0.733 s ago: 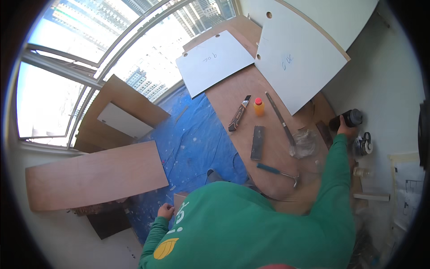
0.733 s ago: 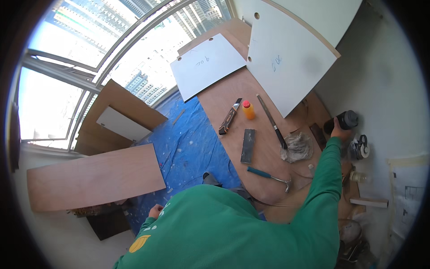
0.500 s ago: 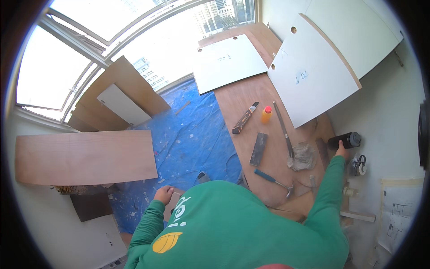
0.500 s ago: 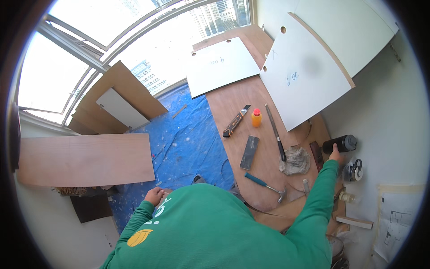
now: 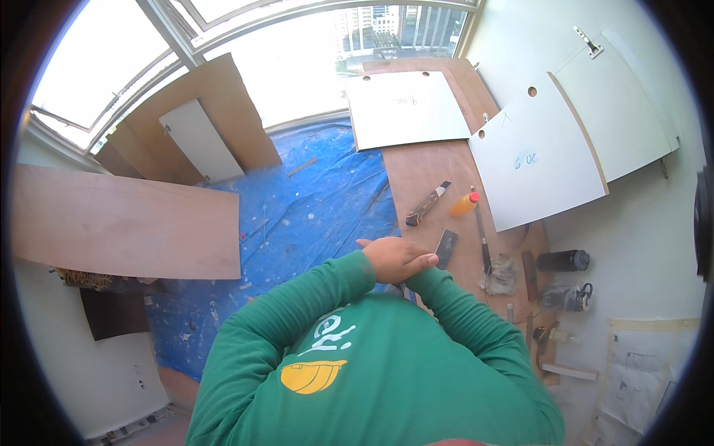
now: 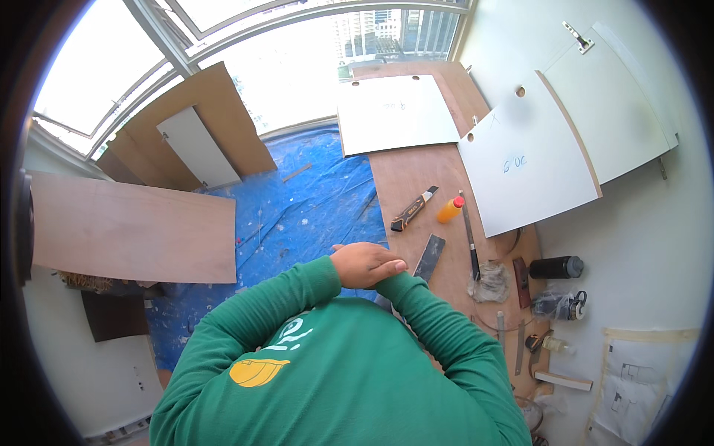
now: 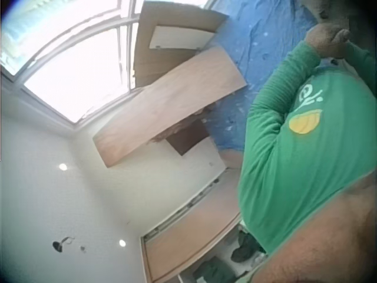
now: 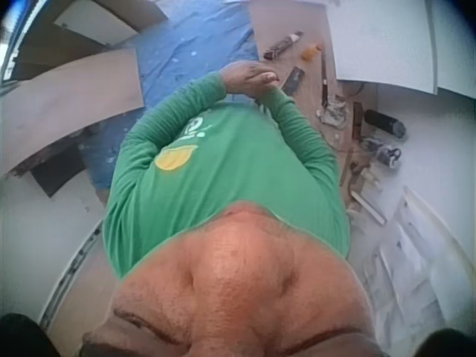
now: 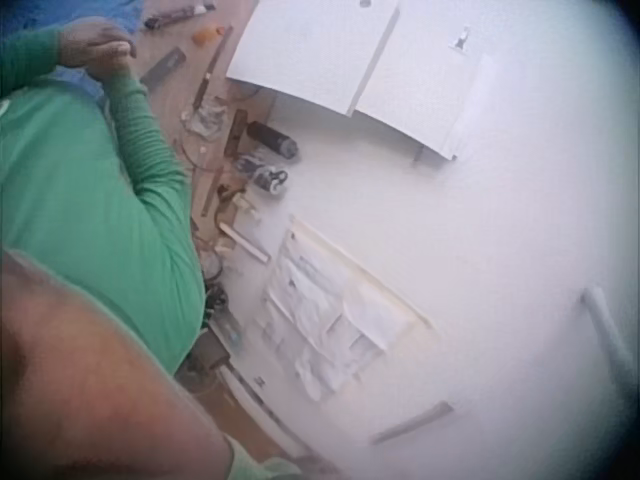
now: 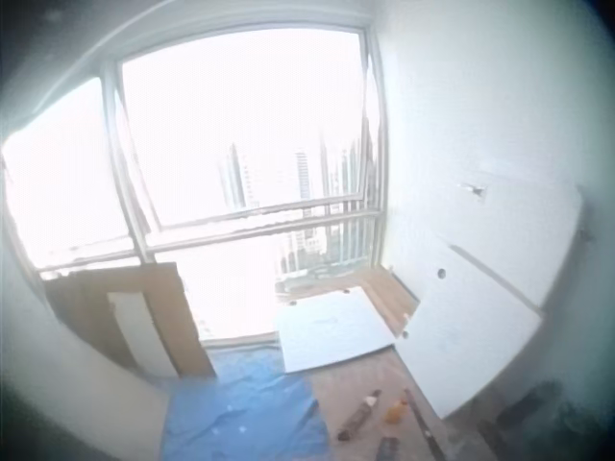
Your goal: The person positions a white cabinet door against a wall, then sands a long strip of wood veneer on a workbench using a sanding block. Finally, the person applies wood glue from a bottle along the edge of the veneer strip.
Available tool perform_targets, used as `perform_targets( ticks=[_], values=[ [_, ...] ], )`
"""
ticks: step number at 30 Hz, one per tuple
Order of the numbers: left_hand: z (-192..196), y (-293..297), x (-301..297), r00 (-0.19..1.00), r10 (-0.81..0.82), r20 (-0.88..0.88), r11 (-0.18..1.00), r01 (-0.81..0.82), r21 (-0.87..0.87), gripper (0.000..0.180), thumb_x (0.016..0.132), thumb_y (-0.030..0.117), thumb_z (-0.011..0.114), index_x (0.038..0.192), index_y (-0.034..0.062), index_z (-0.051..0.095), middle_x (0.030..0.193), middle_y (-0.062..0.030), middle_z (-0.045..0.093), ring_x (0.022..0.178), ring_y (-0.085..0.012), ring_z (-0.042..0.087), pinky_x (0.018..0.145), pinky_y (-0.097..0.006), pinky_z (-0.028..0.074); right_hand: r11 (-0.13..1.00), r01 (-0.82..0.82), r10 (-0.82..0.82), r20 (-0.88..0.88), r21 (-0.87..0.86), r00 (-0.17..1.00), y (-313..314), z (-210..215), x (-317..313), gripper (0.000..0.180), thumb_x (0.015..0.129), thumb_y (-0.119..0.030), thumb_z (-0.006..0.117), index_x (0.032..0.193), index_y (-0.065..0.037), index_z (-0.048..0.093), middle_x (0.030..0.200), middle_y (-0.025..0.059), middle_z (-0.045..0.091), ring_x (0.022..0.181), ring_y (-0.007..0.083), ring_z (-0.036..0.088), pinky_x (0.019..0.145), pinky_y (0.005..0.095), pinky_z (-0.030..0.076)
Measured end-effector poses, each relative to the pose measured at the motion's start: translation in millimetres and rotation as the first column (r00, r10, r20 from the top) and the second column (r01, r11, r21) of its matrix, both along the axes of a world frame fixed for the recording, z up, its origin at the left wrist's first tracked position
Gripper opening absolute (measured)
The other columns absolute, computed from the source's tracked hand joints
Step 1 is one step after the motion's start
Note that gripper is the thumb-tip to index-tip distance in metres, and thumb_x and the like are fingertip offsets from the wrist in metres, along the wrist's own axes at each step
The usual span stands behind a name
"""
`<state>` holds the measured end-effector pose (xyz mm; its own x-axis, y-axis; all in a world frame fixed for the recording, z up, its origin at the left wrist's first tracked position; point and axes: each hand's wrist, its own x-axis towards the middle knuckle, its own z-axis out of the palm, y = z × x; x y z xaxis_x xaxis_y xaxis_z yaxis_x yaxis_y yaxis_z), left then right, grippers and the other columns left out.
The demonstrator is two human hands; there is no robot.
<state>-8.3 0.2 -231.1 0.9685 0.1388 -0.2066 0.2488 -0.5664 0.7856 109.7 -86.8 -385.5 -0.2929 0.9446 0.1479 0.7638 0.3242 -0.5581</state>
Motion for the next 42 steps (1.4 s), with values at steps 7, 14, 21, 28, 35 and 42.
perform_targets(
  ticks=[7,14,21,28,35,42],
  values=[
    [-4.7,96.0,-115.6,0.971,0.235,0.047,0.877,-0.191,-0.440,0.068,0.106,0.067,0.047,0.111,0.0031,0.071,0.092,-0.0116,0.071,0.084,-0.0233,0.070,0.076,-0.041,0.056,0.605,-0.299,0.008,-0.370,-0.738,0.929,99.6,207.1,-48.3,0.063,0.093,-0.039,0.082,0.138,0.001,0.064,0.136,0.0145,0.070,0.126,0.0280,0.065,0.107,0.0392,0.051],
    [-71.5,161.9,-246.1,0.568,0.774,-0.279,0.164,-0.606,-0.779,0.050,0.113,0.044,0.044,0.132,0.0000,0.055,0.114,-0.0143,0.068,0.108,-0.0266,0.068,0.097,-0.042,0.054,0.543,0.775,-0.228,-0.831,0.324,0.508,188.0,337.4,-68.7,0.070,0.113,-0.053,0.032,0.160,0.000,0.039,0.165,0.0206,0.042,0.156,0.0338,0.035,0.129,0.0521,0.022],
    [-53.6,241.8,-241.1,0.425,0.887,-0.183,-0.263,0.137,-0.955,0.073,0.113,0.054,0.033,0.159,-0.0023,0.032,0.152,-0.0211,0.050,0.151,-0.0328,0.037,0.125,-0.052,0.029,0.891,0.394,-0.157,-0.661,0.226,0.734,274.8,186.1,-237.7,0.062,0.115,-0.044,0.026,0.155,-0.002,0.047,0.164,0.0169,0.045,0.161,0.0298,0.027,0.131,0.0489,0.014],
    [-53.6,228.2,-359.8,0.321,0.936,-0.142,0.027,-0.468,-0.883,0.042,0.108,0.028,0.050,0.139,0.0000,0.057,0.142,-0.0180,0.062,0.133,-0.0323,0.058,0.112,-0.048,0.043,0.540,0.299,-0.126,0.275,-0.787,0.953,238.7,8.9,-176.9,0.052,0.109,-0.045,0.045,0.111,-0.004,0.076,0.110,0.0197,0.076,0.108,0.0343,0.070,0.099,0.0512,0.049],
    [-124.2,185.6,-423.2,0.252,0.877,-0.410,-0.271,-0.446,-0.853,0.013,0.102,0.018,0.046,0.097,0.0100,0.055,0.114,-0.0159,0.069,0.113,-0.0311,0.064,0.099,-0.049,0.047,0.339,0.633,-0.584,0.372,-0.696,0.722,89.6,-68.5,-91.9,0.010,0.090,-0.014,0.069,0.097,-0.007,0.072,0.093,0.0188,0.075,0.089,0.0348,0.074,0.082,0.0440,0.057],
    [-102.5,269.8,-345.8,0.598,0.722,-0.347,0.234,-0.683,-0.691,0.028,0.105,0.021,0.052,0.120,0.0006,0.063,0.131,-0.0200,0.067,0.116,-0.0283,0.064,0.104,-0.045,0.051,0.173,0.414,-0.381,0.327,-0.894,0.865,167.3,-106.4,-34.1,0.034,0.101,-0.031,0.068,0.107,0.001,0.073,0.096,0.0177,0.079,0.079,0.0283,0.080,0.087,0.0429,0.060]
  ],
)
